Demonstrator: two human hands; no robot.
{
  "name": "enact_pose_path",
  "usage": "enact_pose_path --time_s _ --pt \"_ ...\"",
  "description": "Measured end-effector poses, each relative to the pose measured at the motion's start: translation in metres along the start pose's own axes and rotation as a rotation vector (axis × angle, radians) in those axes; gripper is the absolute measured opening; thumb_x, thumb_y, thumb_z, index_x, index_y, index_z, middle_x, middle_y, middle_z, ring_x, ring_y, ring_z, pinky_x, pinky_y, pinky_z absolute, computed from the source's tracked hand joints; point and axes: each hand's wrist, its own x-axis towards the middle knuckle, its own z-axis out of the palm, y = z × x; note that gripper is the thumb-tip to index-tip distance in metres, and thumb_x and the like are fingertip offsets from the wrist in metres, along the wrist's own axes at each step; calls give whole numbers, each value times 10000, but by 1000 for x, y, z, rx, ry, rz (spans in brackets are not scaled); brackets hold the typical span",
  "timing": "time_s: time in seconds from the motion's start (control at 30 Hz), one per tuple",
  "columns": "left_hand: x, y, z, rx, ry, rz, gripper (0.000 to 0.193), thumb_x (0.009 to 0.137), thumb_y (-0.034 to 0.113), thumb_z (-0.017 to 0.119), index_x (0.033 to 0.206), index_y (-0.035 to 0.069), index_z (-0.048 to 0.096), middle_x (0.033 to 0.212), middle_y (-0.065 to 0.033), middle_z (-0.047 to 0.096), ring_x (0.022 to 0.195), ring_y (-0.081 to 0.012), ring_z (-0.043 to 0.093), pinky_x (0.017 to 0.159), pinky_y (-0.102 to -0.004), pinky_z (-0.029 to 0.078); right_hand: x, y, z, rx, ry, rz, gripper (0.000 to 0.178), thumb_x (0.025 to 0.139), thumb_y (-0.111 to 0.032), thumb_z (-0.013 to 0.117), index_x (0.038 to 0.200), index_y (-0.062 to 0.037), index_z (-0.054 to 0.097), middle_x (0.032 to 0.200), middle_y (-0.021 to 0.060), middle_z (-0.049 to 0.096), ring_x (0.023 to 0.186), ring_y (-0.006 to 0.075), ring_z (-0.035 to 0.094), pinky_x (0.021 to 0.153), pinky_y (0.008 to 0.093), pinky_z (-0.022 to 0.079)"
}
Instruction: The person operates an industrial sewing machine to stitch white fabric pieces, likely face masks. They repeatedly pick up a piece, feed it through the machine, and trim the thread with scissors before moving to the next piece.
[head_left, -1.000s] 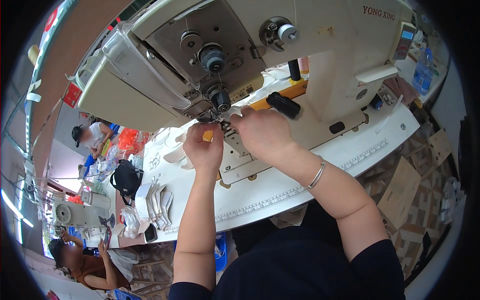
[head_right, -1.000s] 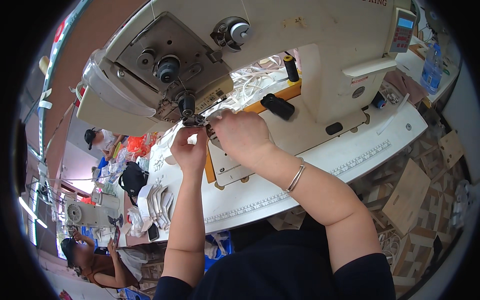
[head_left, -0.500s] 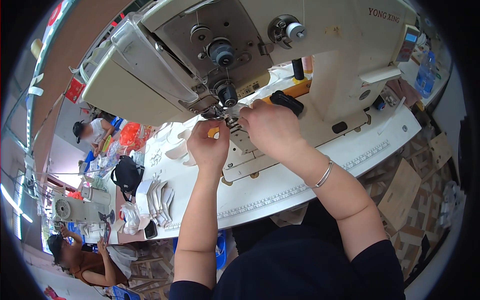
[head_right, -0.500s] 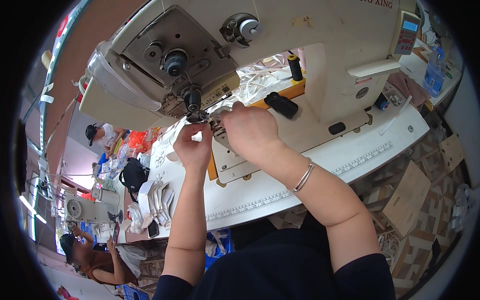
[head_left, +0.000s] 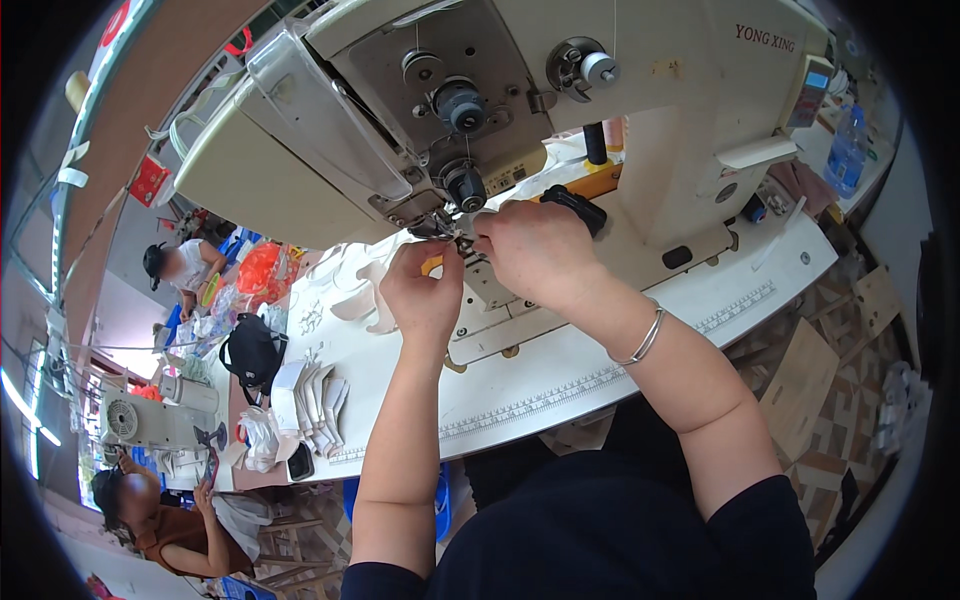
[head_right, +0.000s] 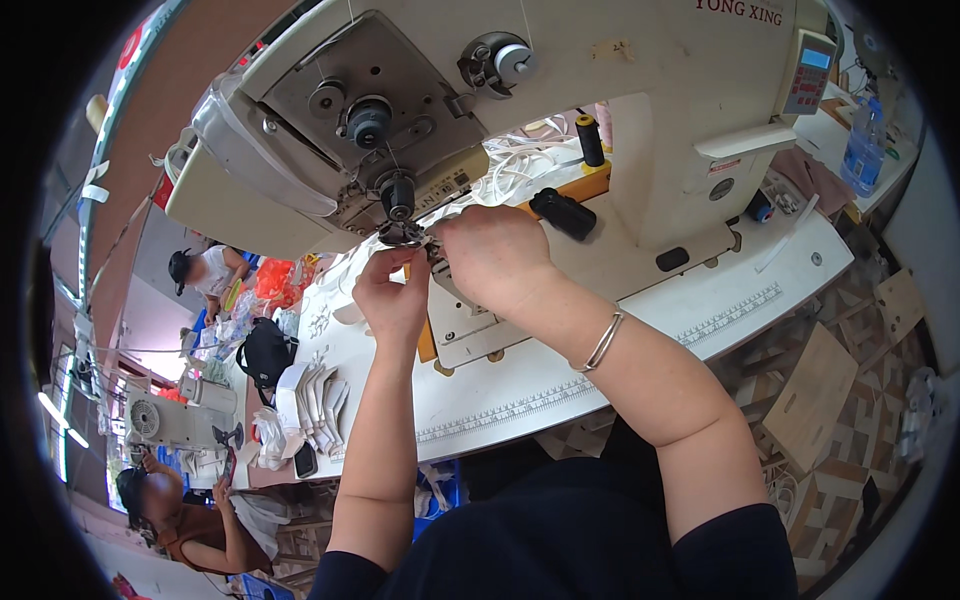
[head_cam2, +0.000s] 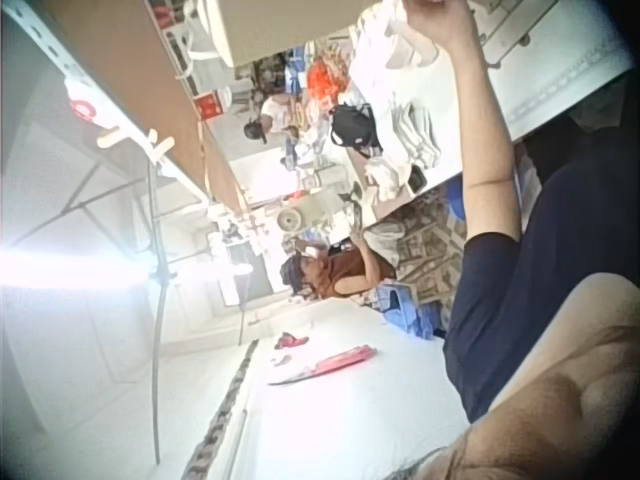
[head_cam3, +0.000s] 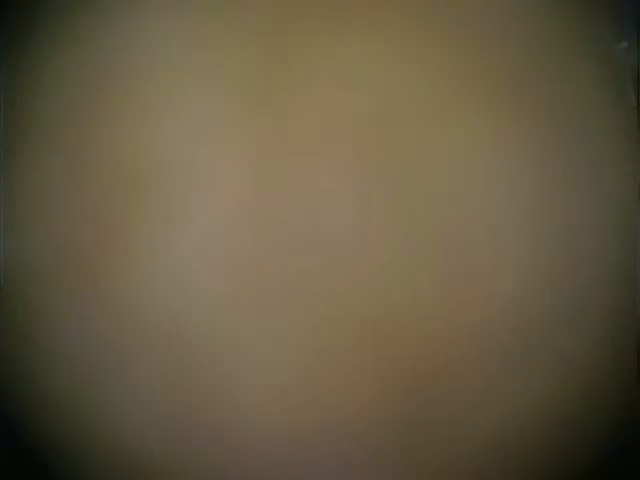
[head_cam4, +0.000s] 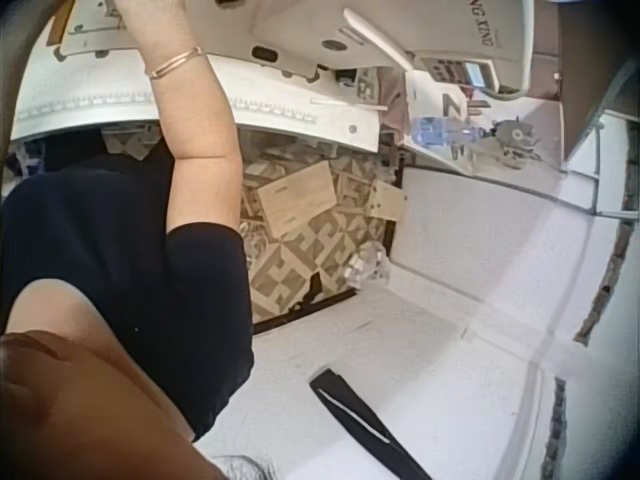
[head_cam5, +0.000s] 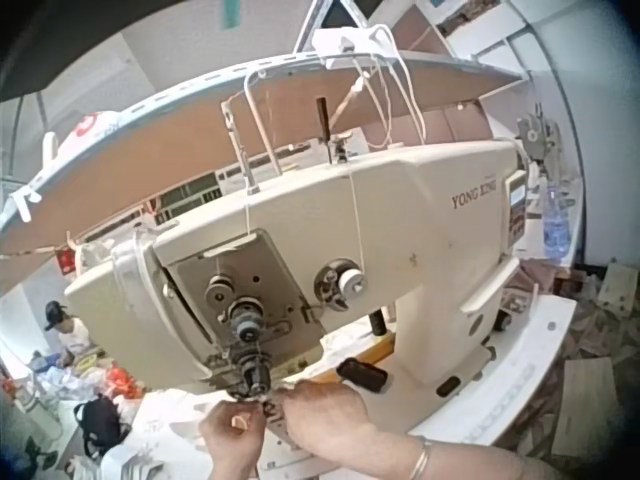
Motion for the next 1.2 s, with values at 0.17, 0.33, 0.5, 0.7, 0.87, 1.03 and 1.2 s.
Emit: enact_pose_path --time_s 0.17,0.33,0.5,0.7,0.87,1.03,1.2 --pt "0 3 -1 -1 -8 -5 93 687 75 645 709 -8 611 716 -85 610 647 -183 588 591 -266 449 0 1 3 13 35 -3 130 769 -198 553 816 -93 611 718 84 597 660 236 607 566 344 482" --pt "0 -2 -1 -6 -5 40 89 687 75 645 717 -4 615 714 -89 609 644 -192 589 588 -271 449 -2 -2 1 -67 63 -24 126 760 -188 564 828 -95 614 726 78 592 653 239 608 559 345 481" --pt "1 -1 -3 4 -18 46 81 691 75 641 721 3 617 715 -92 608 648 -199 592 587 -279 451 -2 3 0 -74 99 -36 136 756 -195 574 836 -94 617 740 77 579 656 242 606 573 344 484" --pt "0 3 -4 97 -23 147 79 683 43 642 733 -9 610 713 -95 613 651 -188 596 626 -265 459 -30 9 -33 116 34 22 228 741 -256 600 897 -92 625 774 100 583 697 245 608 620 346 485" --pt "-2 -6 -4 85 -17 225 73 683 25 635 753 14 616 716 -98 601 642 -212 589 597 -269 451 -68 98 -88 436 702 186 167 735 -96 661 896 -79 619 842 58 621 721 143 588 653 252 456" --pt "-7 -4 -3 79 -5 157 82 680 24 631 756 35 601 748 -84 604 662 -217 588 593 -286 465 -64 306 -164 220 1269 723 376 833 -409 528 943 -57 600 788 21 605 674 111 528 622 240 411" --pt "-5 -3 3 -96 -36 47 71 706 -3 614 775 -7 599 769 -89 606 685 -168 596 644 -250 471 -54 374 -202 916 1036 565 417 816 -443 544 1048 -98 575 636 -26 478 523 58 358 478 215 255"
